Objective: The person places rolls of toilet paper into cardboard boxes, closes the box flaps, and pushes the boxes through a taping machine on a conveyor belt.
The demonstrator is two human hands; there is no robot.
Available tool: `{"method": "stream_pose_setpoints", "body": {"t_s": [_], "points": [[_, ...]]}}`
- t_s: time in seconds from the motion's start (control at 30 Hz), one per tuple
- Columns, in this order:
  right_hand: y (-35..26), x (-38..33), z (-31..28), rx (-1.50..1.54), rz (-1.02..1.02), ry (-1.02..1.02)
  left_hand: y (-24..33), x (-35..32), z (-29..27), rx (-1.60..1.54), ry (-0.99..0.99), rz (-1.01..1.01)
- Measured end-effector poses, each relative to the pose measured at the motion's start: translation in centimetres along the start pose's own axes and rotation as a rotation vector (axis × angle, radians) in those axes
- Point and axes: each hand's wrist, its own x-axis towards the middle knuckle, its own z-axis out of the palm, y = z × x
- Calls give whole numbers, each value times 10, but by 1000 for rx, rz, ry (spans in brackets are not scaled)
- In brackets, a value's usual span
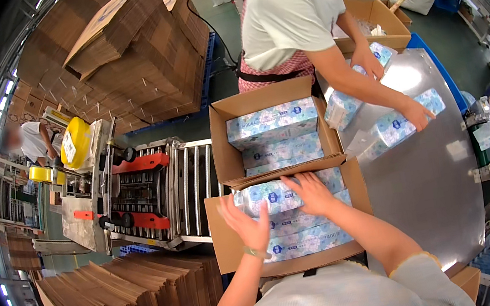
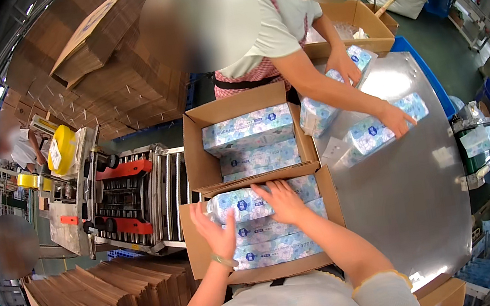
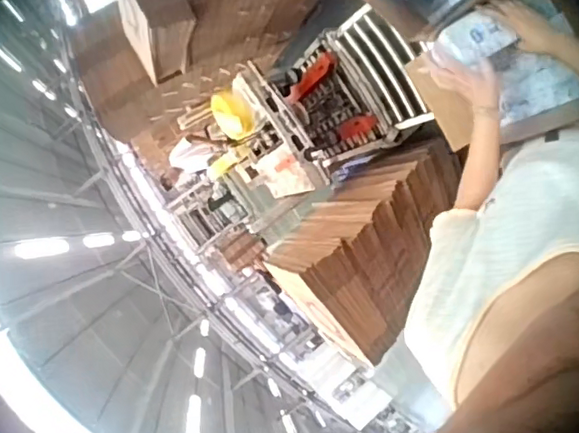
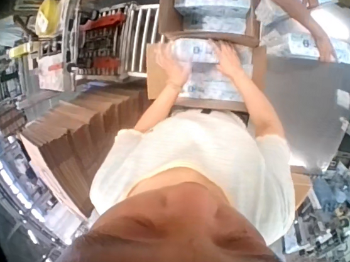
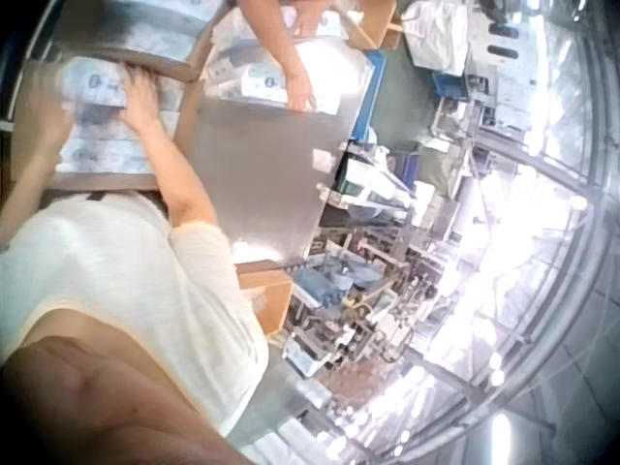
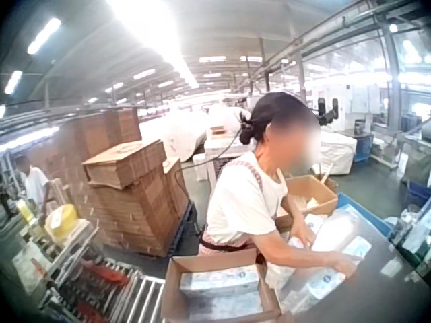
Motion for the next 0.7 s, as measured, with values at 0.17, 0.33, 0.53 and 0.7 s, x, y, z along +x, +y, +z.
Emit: {"method": "stream_pose_setpoints", "body": {"t_s": [0.17, 0.33, 0.53, 0.7], "points": [[-18, 19, -21, -32, -154, -114, -33, 14, 16, -371, -216, -441], [-29, 0, -40, -208, -138, 53, -31, 25, 13, -85, -127, -150], [-2, -33, 35, -235, 136, -124, -91, -5, 60, 404, -726, 379], [13, -22, 40, -141, 187, -236, -98, 4, 69, 489, -829, 339]]}}
